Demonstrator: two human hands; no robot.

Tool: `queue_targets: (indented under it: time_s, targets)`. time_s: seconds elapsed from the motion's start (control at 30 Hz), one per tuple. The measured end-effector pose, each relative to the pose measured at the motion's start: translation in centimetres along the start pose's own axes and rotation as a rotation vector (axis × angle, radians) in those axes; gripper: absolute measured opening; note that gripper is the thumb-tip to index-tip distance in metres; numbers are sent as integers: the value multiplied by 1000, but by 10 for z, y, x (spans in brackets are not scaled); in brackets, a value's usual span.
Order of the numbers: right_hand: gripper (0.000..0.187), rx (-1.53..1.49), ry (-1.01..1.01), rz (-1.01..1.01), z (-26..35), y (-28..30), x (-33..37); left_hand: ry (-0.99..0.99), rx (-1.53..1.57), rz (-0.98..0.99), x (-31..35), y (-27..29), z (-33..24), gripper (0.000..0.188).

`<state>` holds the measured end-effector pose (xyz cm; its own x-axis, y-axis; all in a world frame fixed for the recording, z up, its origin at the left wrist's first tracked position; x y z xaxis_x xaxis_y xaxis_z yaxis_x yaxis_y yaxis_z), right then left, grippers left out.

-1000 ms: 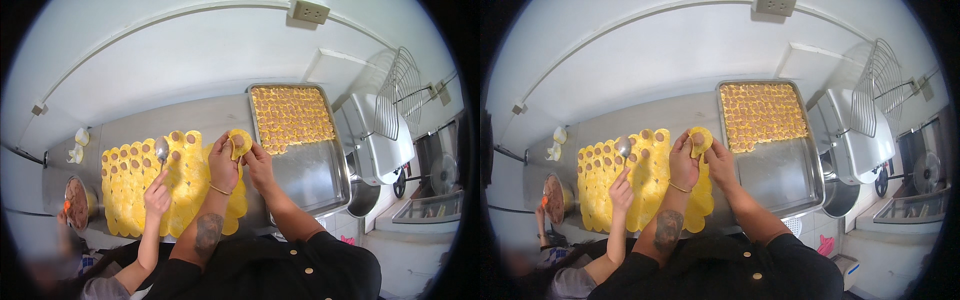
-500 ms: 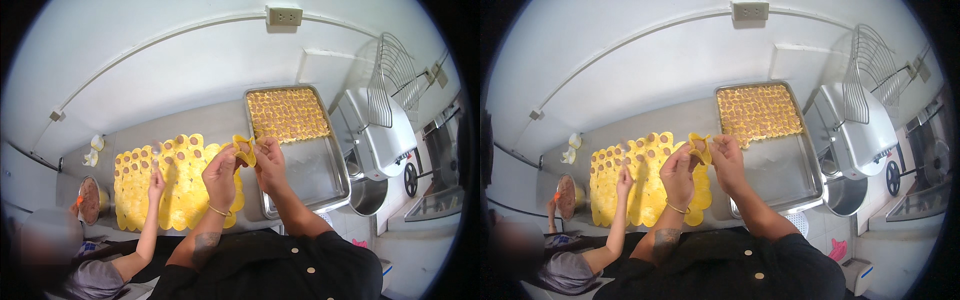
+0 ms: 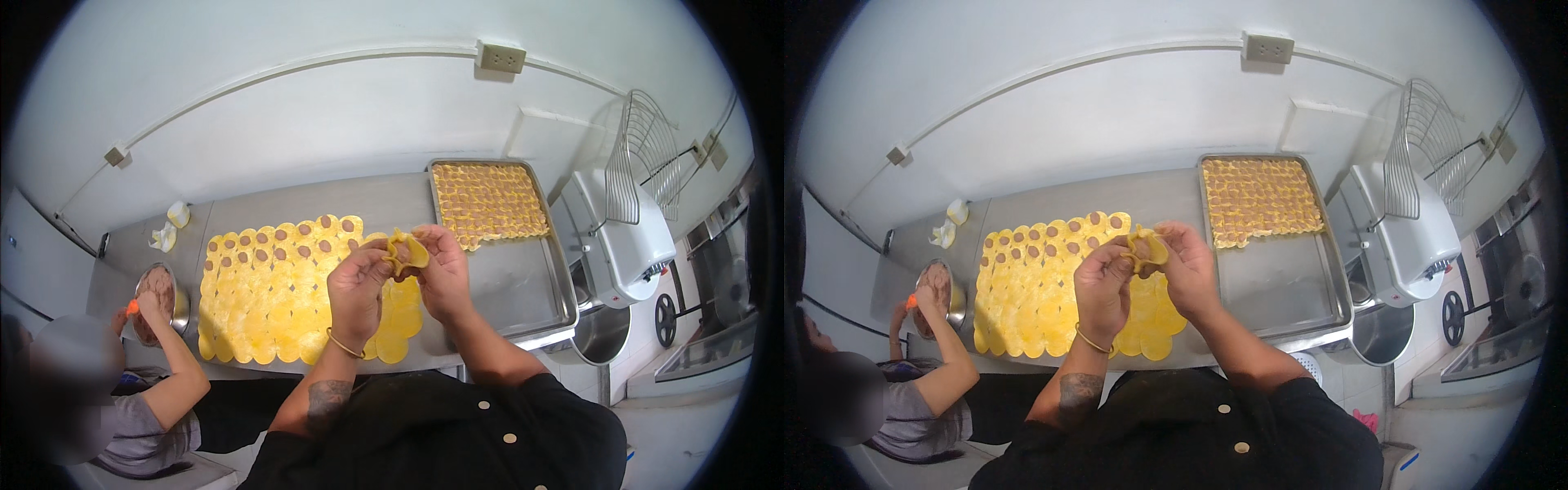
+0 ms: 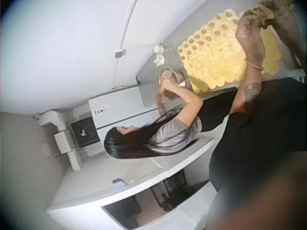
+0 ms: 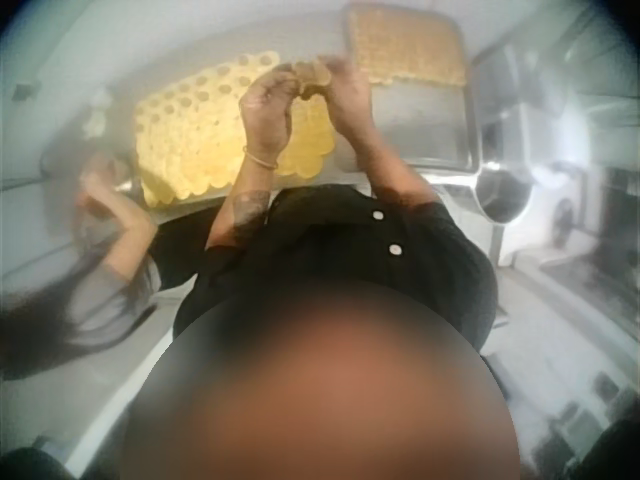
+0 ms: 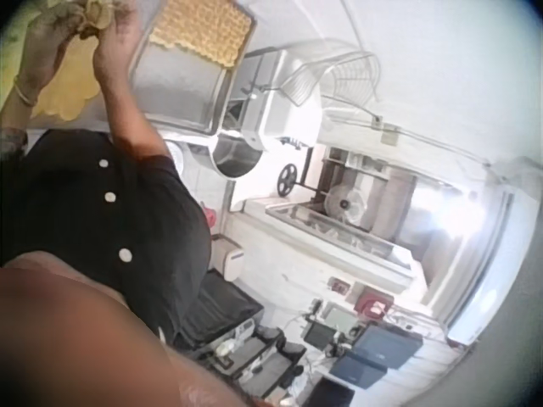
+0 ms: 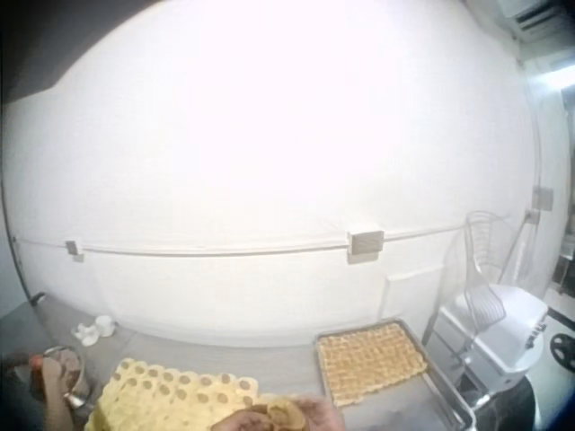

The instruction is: The person folds small yellow pasta sheets filled with brown filling into tortellini and places them on a metal tray. A coworker adds filling to the pasta sheets while the person folds and arranges the finished pieces.

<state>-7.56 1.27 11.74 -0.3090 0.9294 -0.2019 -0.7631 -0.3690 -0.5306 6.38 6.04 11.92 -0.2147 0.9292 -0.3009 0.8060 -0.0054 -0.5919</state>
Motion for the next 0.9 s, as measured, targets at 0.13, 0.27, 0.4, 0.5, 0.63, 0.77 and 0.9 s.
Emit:
queue_targets:
  time_s: [0.13, 0.27, 0.4, 0.5, 0.63, 0.77, 0.9]
  targets:
    - [13, 263, 61, 57, -1, -38, 17, 7, 151, 3, 9, 20, -36, 10]
    - [19, 655, 33, 248, 11, -59, 25, 14, 227, 106, 25, 46, -63, 12]
    - [20, 552, -30, 402, 20, -83, 30, 55, 383, 147, 36, 68, -85, 12]
    - [20, 554, -27, 314, 17, -106, 36, 25, 305, 164, 41, 79, -98, 13]
    - [15, 942, 312, 300, 12, -127, 50, -44, 217, 179, 49, 86, -109, 13]
    - [11, 632, 111, 105, -12, -141, 59, -122, 255, 164, 51, 90, -114, 14]
    - [11, 454, 232, 35, -28, -153, 64, -220, 192, 118, 52, 91, -118, 16]
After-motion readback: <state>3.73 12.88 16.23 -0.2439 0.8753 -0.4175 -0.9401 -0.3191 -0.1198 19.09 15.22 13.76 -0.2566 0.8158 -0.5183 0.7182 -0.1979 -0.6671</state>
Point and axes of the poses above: each hand's wrist, its own x-axis away from the middle knuckle, its own y-axis out of the back of the hand, z = x × y, the point moved 1 cm from there along -x, towards the middle knuckle, and after that the axes turned 4 degrees about x, right-handed, at the moved point
